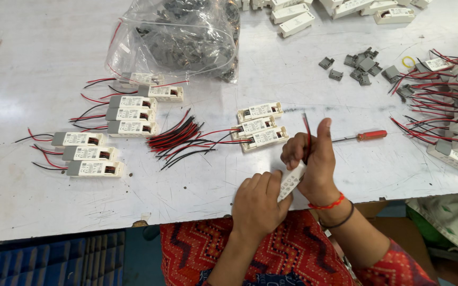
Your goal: The person assembles small white electrical components by inserting red and black wires into terminals and securing them with a screwdriver. They repeatedly pick up components, attach wires, and place the finished units into a stack on the table.
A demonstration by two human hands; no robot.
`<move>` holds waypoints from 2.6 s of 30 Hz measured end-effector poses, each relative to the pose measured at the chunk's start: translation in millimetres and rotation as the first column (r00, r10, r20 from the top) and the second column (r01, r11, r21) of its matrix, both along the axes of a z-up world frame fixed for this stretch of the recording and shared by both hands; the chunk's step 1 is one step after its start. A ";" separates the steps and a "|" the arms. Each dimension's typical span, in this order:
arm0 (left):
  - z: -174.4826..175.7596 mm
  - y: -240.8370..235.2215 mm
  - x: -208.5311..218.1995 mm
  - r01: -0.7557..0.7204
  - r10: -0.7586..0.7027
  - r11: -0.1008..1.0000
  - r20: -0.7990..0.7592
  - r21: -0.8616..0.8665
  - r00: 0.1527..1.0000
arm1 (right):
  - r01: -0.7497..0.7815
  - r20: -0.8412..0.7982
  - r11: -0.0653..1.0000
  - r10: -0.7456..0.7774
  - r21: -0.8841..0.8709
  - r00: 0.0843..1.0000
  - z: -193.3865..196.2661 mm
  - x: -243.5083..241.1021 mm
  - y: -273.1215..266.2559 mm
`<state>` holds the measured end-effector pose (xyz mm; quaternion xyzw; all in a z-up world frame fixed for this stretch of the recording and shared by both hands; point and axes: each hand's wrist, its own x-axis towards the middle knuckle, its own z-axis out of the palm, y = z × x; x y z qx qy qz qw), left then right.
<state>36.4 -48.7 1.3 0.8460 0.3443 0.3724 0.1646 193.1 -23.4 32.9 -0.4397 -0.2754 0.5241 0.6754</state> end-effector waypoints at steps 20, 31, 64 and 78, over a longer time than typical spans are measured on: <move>-0.2 4.2 1.3 0.037 -0.038 0.999 -0.066 -0.018 0.997 | -0.311 -0.529 0.949 0.288 0.047 0.799 -27.4 21.7 4.8; -0.5 3.2 3.1 0.006 -0.006 1.000 -0.133 0.003 0.991 | 0.020 -0.288 1.000 -0.025 -0.020 0.957 -22.3 10.0 -0.6; -14.5 5.0 4.5 -0.102 0.103 0.990 0.011 -0.095 0.995 | 0.375 0.949 0.875 -0.312 0.308 -0.050 8.5 169.6 -118.9; -2.0 72.0 -14.5 -0.375 0.372 0.927 -0.078 -0.023 0.925 | 0.331 0.933 0.874 -0.309 0.355 -0.185 -8.8 304.3 -84.7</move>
